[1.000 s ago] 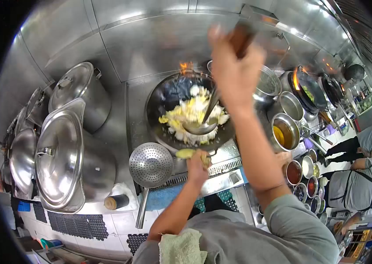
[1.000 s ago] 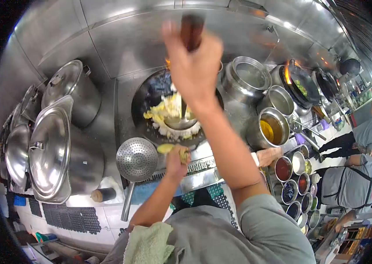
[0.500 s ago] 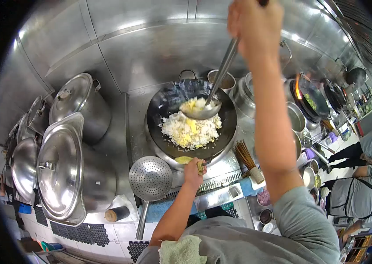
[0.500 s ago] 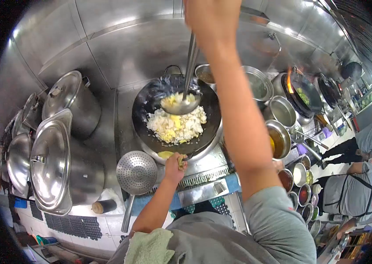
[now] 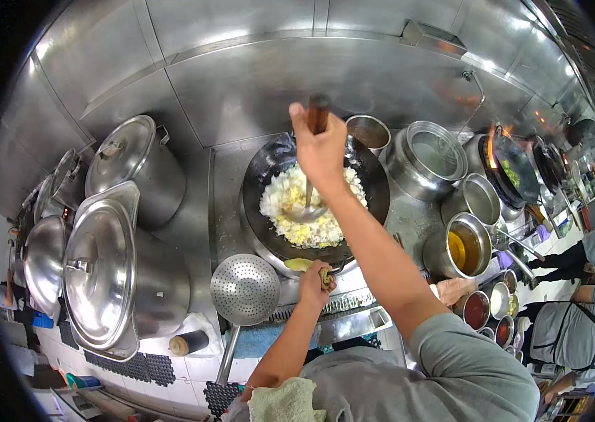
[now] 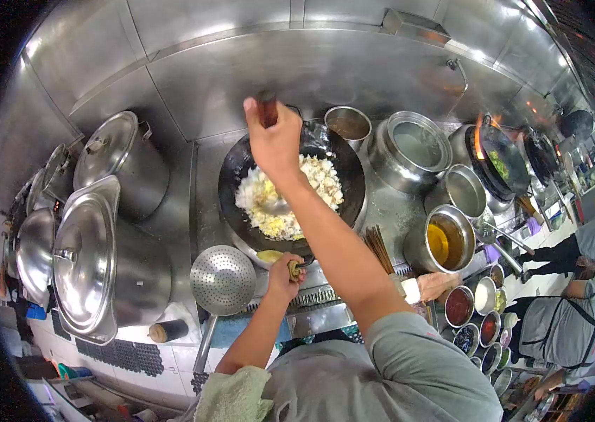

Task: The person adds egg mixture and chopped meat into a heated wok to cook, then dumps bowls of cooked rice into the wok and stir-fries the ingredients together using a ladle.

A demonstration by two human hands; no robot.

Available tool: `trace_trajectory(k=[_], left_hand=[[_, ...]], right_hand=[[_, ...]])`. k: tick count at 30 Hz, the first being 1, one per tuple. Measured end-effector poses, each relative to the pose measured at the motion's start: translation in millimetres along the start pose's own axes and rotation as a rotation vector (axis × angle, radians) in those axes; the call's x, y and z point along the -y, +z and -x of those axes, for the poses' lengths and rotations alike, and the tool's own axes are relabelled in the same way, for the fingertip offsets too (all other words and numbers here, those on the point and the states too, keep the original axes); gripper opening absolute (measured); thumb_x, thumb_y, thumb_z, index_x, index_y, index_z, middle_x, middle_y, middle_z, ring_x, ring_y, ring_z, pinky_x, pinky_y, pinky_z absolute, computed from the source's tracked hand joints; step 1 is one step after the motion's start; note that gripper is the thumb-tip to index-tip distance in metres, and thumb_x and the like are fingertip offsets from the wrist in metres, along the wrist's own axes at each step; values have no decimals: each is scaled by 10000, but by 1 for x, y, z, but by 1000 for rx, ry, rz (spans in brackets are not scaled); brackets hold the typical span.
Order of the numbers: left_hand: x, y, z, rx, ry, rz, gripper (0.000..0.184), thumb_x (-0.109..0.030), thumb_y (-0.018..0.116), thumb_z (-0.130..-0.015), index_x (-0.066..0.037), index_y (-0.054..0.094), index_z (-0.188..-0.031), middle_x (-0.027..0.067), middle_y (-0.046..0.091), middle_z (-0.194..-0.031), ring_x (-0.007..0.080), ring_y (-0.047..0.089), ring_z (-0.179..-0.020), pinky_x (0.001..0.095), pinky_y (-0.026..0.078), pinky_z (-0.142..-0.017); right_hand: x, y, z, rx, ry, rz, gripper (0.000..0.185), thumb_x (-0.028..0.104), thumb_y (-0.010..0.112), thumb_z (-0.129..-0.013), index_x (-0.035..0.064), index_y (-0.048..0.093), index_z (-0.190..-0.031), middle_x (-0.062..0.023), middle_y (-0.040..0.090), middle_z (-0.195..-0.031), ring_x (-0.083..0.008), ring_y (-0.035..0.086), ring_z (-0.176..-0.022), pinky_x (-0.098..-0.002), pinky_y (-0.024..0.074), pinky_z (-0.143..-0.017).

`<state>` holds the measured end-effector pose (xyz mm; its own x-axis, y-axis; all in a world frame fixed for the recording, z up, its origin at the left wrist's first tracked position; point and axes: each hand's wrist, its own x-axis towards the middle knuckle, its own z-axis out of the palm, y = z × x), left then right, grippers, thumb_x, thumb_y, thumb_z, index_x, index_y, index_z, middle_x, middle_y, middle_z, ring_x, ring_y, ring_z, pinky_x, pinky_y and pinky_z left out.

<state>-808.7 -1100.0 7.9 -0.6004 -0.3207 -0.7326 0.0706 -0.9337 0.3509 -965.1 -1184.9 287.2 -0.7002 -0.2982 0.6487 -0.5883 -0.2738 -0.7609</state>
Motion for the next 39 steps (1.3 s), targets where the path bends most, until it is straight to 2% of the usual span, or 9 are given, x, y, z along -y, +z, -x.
trace_trajectory(k=[7,11,19,23,25,31,33,36,39], left_hand=[[-8,7,7,30,-29,-12,169,-185,717,-865,-85,587,-906,60,573,-756,205,551,-556,316,375,-418],[12,1,15,13,122,-22,114,-157,632,-912,-62,571,-926,105,652,-862,188,548,-581,322,413,-440],[17,7,117,40,76,8,125,-156,615,-930,-49,616,-995,110,653,-882,200,597,-655,342,427,-475],[29,-35,63,105,164,-80,113,-126,632,-904,-58,590,-984,97,625,-815,209,579,-580,356,434,-434],[65,-62,99,71,194,-79,132,-110,633,-895,-62,565,-997,98,605,-772,220,566,-527,355,421,-395],[45,-32,110,178,109,74,116,-49,654,-862,-91,580,-940,78,629,-776,196,604,-584,338,474,-457],[11,-22,87,302,983,-985,52,-75,638,-881,-112,607,-900,64,656,-803,168,607,-625,319,502,-519],[42,-59,58,162,121,-144,64,-95,623,-898,-99,615,-961,73,666,-832,175,603,-617,339,494,-483],[79,-75,130,89,160,-110,110,-100,627,-897,-85,599,-1002,98,668,-867,205,604,-602,374,479,-436]], right_hand=[[55,-31,-15,-35,92,49,396,260,730,-968,-21,602,-720,7,460,-583,-93,394,-603,-330,378,-550],[-6,-35,20,-36,118,36,476,297,747,-961,-12,522,-678,15,431,-588,-82,383,-627,-329,363,-548],[136,-49,-13,-11,57,-36,554,350,746,-948,-26,480,-639,18,397,-555,-61,380,-597,-312,344,-509],[41,-39,50,-238,-132,84,476,303,722,-980,-11,528,-680,-6,483,-616,-84,410,-648,-317,388,-579],[44,-51,21,-163,-66,-29,453,316,740,-972,83,509,-660,28,452,-571,-55,432,-499,-259,327,-461],[156,-56,17,-74,-36,19,491,286,712,-983,3,510,-635,31,445,-559,-84,363,-553,-305,332,-491],[112,-53,55,-140,-151,149,462,277,717,-980,-9,545,-661,12,503,-582,-73,439,-586,-274,377,-536],[59,-49,71,-234,-111,-52,446,267,711,-987,28,517,-664,23,476,-576,-65,421,-551,-272,353,-499],[93,-66,28,-141,-80,-77,398,255,693,-1006,91,498,-700,54,442,-558,-49,406,-454,-241,318,-423]])
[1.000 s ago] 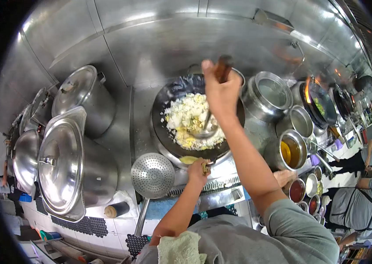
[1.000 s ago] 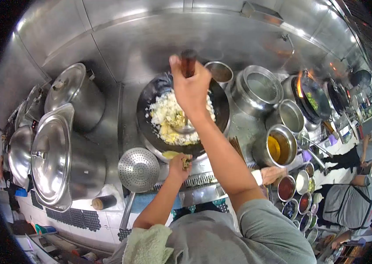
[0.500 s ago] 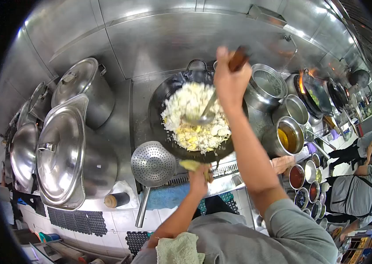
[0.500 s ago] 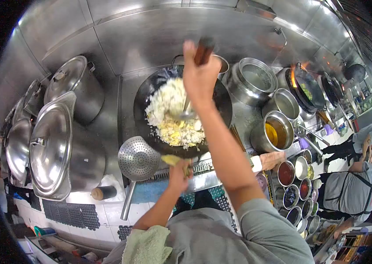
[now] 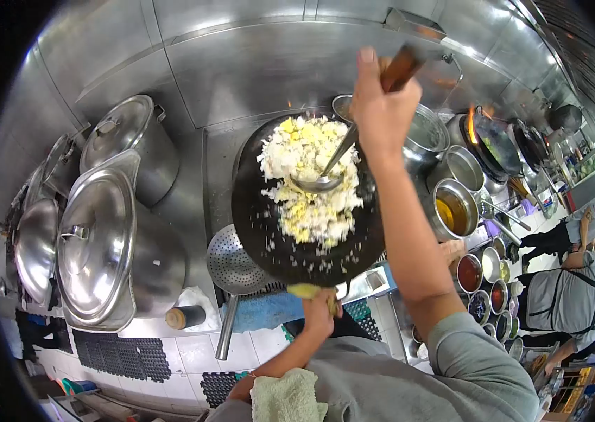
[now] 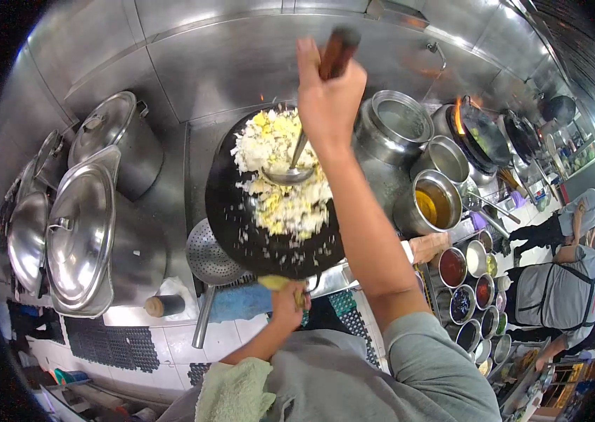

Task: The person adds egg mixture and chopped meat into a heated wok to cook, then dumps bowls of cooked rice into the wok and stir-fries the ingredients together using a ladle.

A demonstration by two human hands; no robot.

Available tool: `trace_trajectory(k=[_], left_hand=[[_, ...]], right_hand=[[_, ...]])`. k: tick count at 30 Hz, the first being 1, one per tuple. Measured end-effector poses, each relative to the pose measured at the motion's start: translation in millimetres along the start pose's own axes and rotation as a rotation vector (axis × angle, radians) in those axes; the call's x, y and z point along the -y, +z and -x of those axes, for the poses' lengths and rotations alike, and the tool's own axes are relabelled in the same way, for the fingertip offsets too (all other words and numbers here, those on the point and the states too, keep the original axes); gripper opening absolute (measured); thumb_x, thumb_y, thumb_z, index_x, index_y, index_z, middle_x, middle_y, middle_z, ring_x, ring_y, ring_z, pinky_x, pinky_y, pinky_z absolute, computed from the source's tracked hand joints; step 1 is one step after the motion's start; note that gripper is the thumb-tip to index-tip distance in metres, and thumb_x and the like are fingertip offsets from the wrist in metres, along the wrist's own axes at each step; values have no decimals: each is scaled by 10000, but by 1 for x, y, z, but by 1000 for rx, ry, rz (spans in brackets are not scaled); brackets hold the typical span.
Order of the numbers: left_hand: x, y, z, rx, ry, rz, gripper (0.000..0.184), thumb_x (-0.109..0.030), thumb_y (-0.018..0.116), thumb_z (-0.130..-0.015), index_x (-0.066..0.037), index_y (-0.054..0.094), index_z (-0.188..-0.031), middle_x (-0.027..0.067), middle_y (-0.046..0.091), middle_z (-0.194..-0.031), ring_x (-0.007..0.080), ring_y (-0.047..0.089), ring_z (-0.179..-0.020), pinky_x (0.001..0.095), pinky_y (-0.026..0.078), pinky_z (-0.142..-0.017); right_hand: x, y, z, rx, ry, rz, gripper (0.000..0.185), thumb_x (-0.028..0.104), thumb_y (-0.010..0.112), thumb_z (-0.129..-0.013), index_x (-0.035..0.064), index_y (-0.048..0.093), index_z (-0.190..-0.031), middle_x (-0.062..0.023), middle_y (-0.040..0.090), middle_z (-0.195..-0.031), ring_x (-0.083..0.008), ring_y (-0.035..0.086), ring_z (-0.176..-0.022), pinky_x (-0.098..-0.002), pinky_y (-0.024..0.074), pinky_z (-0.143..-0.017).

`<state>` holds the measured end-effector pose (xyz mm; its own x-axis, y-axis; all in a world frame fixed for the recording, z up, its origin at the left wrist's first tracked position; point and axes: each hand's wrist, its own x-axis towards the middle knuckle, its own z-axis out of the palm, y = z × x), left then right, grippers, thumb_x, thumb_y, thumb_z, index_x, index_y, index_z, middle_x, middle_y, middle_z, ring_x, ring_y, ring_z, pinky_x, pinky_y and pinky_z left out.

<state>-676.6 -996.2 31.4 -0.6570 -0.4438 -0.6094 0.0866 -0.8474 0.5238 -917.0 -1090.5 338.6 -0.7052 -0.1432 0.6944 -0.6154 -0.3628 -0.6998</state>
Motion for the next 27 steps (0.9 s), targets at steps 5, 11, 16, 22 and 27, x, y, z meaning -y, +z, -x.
trace_trajectory(k=[5,11,16,22,27], left_hand=[[-49,41,-41,186,57,131,59,-110,628,-893,-65,592,-882,89,636,-790,197,589,-574,316,490,-523],[-6,-2,-45,48,-12,-20,222,-57,586,-893,-87,543,-1108,101,638,-824,210,603,-558,355,486,-460],[-4,17,-72,-103,-56,250,181,-69,600,-903,-110,531,-1065,97,631,-830,210,613,-629,342,492,-471],[-71,55,-149,-40,-85,40,78,-97,594,-883,-42,569,-834,120,613,-803,215,565,-560,315,407,-425],[-79,61,-143,-50,-104,28,88,-102,577,-899,-22,573,-862,148,624,-820,229,549,-536,340,384,-407]], right_hand=[[45,5,3,30,-48,168,429,251,694,-1002,97,481,-663,44,463,-558,-58,418,-453,-255,313,-415],[-24,-13,10,-84,17,54,458,275,699,-998,101,467,-643,29,481,-559,-78,421,-417,-268,314,-399],[74,8,-79,87,54,-216,401,271,723,-975,125,493,-681,60,430,-524,-60,411,-400,-248,281,-373],[53,19,-118,86,-62,-93,389,251,707,-979,141,486,-679,60,441,-530,-63,402,-392,-257,281,-369],[-127,-1,-14,6,130,115,424,205,696,-973,15,458,-678,-5,400,-606,-102,346,-634,-358,337,-563]])
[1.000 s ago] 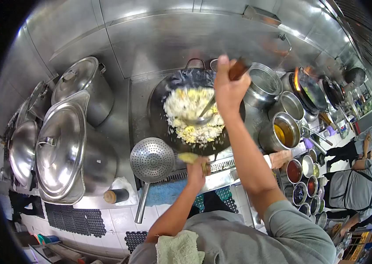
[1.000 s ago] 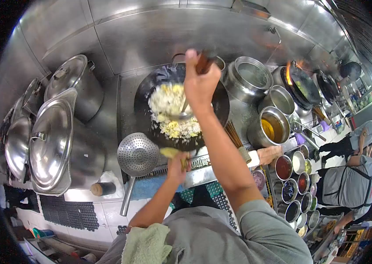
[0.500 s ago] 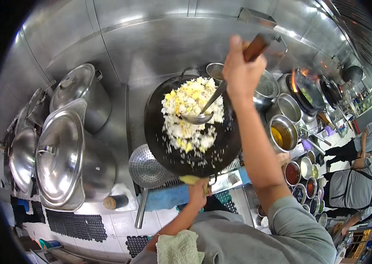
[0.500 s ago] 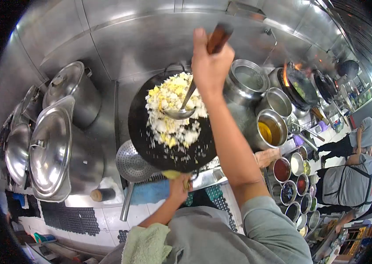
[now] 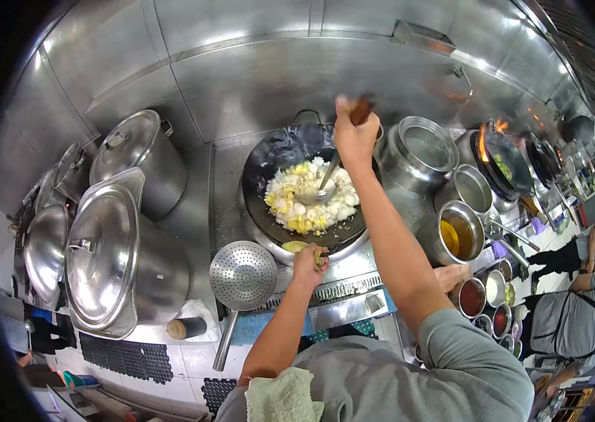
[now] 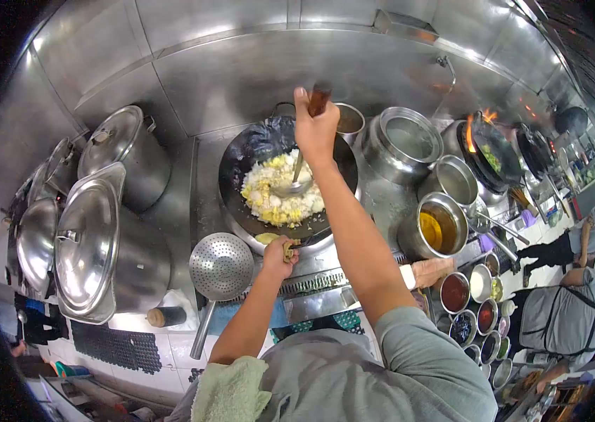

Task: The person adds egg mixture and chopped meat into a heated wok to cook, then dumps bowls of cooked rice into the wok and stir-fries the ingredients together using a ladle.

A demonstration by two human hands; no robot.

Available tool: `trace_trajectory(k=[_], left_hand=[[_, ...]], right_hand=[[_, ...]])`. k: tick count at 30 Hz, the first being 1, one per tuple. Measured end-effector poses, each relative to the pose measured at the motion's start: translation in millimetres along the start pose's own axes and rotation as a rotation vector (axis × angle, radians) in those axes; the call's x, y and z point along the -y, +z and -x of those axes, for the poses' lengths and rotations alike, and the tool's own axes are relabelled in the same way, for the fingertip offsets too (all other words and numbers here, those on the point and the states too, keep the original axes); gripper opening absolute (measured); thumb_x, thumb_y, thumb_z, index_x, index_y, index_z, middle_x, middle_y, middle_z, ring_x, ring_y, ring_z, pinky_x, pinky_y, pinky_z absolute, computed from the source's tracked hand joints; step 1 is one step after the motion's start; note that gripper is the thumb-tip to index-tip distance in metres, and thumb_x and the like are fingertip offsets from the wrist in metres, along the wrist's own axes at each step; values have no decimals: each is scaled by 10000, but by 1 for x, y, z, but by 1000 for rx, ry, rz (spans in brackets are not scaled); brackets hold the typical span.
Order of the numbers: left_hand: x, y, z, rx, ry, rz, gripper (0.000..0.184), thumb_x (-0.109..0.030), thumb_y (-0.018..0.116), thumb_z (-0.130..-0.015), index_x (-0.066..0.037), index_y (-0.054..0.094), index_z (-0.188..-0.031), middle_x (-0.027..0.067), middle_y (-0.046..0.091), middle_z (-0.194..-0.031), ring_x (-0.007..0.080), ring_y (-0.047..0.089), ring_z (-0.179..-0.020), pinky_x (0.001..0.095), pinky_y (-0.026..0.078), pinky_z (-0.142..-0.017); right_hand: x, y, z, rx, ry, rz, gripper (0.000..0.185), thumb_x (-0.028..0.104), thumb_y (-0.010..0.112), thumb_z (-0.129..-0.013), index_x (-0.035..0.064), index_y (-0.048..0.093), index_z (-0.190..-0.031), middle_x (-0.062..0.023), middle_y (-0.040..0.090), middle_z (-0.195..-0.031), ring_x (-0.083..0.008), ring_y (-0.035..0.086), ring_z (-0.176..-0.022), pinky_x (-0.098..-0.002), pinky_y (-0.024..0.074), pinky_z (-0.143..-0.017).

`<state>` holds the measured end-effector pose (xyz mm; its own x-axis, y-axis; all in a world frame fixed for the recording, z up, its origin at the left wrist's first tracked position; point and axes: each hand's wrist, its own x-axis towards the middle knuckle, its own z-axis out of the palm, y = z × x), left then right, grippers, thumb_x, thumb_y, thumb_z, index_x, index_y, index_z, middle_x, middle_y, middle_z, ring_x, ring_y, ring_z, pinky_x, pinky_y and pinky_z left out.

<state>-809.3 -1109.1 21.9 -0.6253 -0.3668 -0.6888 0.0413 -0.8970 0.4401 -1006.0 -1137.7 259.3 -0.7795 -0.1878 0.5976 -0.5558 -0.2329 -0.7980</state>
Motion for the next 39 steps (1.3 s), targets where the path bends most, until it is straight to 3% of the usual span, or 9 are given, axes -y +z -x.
trace_trajectory(k=[3,7,11,13,19,23,30,35,39], left_hand=[[6,-7,3,-10,1,-2,88,-99,585,-890,-15,577,-867,159,641,-826,229,548,-535,344,383,-414],[4,-4,-1,20,33,23,89,-98,598,-877,-12,581,-873,165,646,-829,231,547,-533,345,384,-421],[3,-2,1,4,17,39,93,-100,603,-870,-11,579,-880,163,643,-819,235,553,-544,350,394,-427],[1,-3,-8,35,33,9,103,-129,573,-910,-31,551,-889,168,646,-849,224,553,-570,333,396,-437],[3,-2,8,25,30,-10,94,-120,571,-907,-31,544,-922,159,650,-863,209,559,-598,325,411,-455],[8,-9,-4,44,17,-5,99,-119,580,-899,-26,559,-925,155,654,-859,209,559,-589,333,417,-460],[8,-9,-4,86,57,-19,115,-138,598,-891,-31,568,-918,146,654,-842,221,583,-598,353,424,-463],[6,-5,-1,37,23,-11,133,-144,636,-865,-22,595,-899,137,659,-825,231,587,-567,343,441,-449],[9,-11,-8,57,2,-10,147,-159,650,-859,-25,611,-905,126,662,-816,229,592,-559,336,452,-444]], right_hand=[[21,7,-31,31,24,-99,417,226,715,-978,88,499,-649,22,484,-542,-81,432,-442,-281,329,-429],[110,13,-51,130,-50,-266,466,249,708,-993,119,462,-619,45,448,-546,-63,412,-432,-267,298,-414],[10,47,-4,48,-234,-6,482,249,696,-995,74,456,-615,33,465,-556,-63,405,-496,-286,302,-471],[0,50,-3,89,-32,-100,476,240,694,-992,65,463,-615,33,466,-557,-64,424,-501,-287,320,-473],[108,55,-33,214,-15,-183,471,264,696,-992,62,474,-629,33,471,-555,-67,432,-488,-284,336,-466],[33,75,27,139,-130,18,526,296,724,-968,-17,441,-653,-30,366,-550,-133,336,-580,-373,330,-525],[120,51,-1,248,105,-184,513,326,721,-968,-7,474,-666,-31,374,-566,-131,349,-598,-378,342,-548],[40,62,47,194,-61,-79,486,292,719,-988,67,453,-649,38,421,-598,-80,370,-602,-312,314,-560],[63,34,-7,168,19,-63,439,260,688,-1009,97,473,-663,49,461,-567,-68,388,-469,-281,304,-446]])
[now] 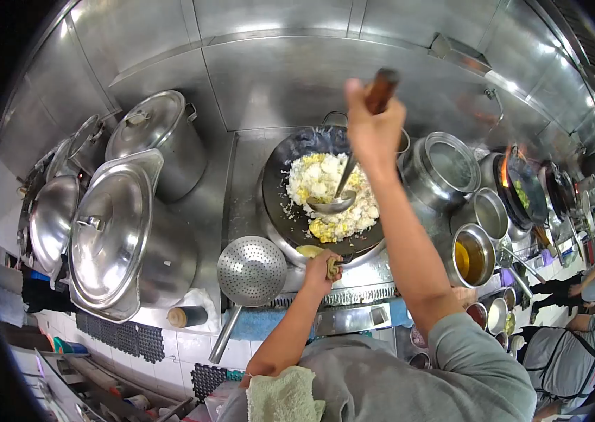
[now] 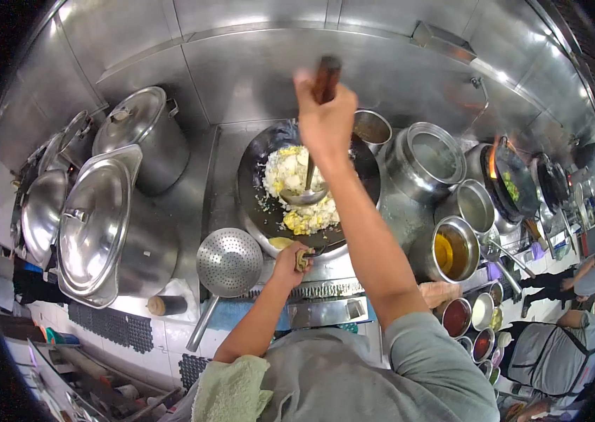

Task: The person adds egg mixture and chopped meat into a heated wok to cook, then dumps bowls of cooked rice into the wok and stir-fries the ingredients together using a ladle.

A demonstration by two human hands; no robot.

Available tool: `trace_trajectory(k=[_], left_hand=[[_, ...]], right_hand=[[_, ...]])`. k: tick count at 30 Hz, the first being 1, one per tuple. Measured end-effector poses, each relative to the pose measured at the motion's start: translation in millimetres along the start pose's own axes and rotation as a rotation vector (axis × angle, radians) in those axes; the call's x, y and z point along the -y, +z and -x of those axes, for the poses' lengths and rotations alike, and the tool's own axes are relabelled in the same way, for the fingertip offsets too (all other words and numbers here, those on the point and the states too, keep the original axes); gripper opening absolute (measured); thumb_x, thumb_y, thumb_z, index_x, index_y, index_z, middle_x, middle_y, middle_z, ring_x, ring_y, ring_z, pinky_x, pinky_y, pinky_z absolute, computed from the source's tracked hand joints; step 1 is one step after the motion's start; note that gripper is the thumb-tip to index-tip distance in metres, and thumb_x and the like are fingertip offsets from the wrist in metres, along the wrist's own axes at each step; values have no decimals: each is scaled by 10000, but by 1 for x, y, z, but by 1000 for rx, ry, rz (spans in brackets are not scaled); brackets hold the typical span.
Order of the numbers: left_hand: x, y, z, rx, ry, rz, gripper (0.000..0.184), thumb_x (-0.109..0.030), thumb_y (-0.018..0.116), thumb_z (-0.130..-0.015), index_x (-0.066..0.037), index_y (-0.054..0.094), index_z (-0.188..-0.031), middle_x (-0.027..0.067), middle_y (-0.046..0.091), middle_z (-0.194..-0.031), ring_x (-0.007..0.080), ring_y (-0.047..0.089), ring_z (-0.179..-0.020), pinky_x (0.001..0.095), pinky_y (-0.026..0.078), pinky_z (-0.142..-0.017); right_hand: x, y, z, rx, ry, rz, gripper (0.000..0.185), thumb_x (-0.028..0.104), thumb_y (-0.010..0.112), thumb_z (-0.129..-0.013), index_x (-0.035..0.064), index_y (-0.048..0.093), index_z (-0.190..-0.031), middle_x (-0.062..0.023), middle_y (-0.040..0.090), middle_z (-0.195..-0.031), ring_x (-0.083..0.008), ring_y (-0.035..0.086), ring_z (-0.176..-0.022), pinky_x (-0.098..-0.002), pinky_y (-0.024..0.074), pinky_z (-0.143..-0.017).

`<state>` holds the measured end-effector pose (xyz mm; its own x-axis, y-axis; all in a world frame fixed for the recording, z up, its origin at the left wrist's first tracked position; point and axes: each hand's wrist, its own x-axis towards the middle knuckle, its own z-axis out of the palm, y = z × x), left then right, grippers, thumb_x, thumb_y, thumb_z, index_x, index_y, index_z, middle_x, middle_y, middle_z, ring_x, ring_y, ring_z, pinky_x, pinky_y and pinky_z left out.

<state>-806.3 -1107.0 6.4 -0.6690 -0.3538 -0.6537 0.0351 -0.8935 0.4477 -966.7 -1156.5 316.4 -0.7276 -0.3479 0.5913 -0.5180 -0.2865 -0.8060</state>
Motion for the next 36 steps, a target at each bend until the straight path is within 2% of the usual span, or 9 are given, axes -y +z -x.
trace_trajectory(k=[3,8,12,16,19,23,28,31,36], left_hand=[[1,3,6,-33,-46,37,150,-161,649,-853,-29,606,-911,117,657,-806,226,594,-567,337,453,-445],[16,3,9,-43,34,43,76,-129,596,-898,-65,572,-931,131,647,-859,213,577,-637,322,440,-481],[25,34,157,-61,-16,107,164,-106,606,-935,-118,545,-1086,78,621,-862,203,585,-596,340,462,-457],[15,29,109,-33,45,115,71,-131,589,-938,-68,580,-908,86,614,-808,213,584,-608,336,431,-470],[4,5,56,43,58,3,60,-119,581,-930,-59,589,-928,97,616,-767,212,596,-560,343,438,-453],[78,-44,104,-4,119,-25,94,-102,605,-900,-35,598,-966,123,656,-814,220,599,-549,349,473,-449],[29,3,119,28,86,83,57,-112,610,-891,-60,599,-913,96,660,-809,199,596,-564,324,501,-513],[-9,15,73,33,85,-7,107,-116,625,-872,-26,601,-818,99,604,-691,208,584,-547,336,452,-471],[69,-49,91,-16,84,-28,180,-80,572,-890,-66,566,-1069,132,647,-866,233,589,-518,363,440,-384]], right_hand=[[52,-25,-3,1,5,-138,441,241,701,-998,116,459,-652,55,434,-561,-64,397,-458,-271,315,-435],[-32,-17,42,-90,-167,90,464,272,716,-989,91,449,-655,33,471,-595,-68,446,-518,-275,350,-474],[71,-26,-7,-36,-21,-108,475,340,753,-965,133,467,-648,57,450,-545,-52,412,-437,-246,297,-407],[131,-35,14,-10,81,-56,499,294,714,-979,10,502,-628,29,470,-543,-34,436,-562,-272,353,-502],[15,-24,62,-138,-132,146,492,346,708,-992,-7,574,-677,-16,566,-628,-71,536,-682,-319,445,-607],[32,-38,39,-157,-198,64,458,289,706,-999,102,475,-650,44,450,-578,-49,424,-511,-250,329,-468],[142,-32,37,-65,-109,-121,487,289,718,-986,113,453,-618,57,440,-565,-37,380,-462,-241,262,-431],[65,-29,75,-148,-279,188,451,275,726,-977,81,489,-646,62,439,-603,-70,404,-580,-272,334,-532],[51,-46,33,-226,-141,-17,499,291,719,-987,34,453,-652,45,423,-615,-64,386,-623,-300,320,-536]])
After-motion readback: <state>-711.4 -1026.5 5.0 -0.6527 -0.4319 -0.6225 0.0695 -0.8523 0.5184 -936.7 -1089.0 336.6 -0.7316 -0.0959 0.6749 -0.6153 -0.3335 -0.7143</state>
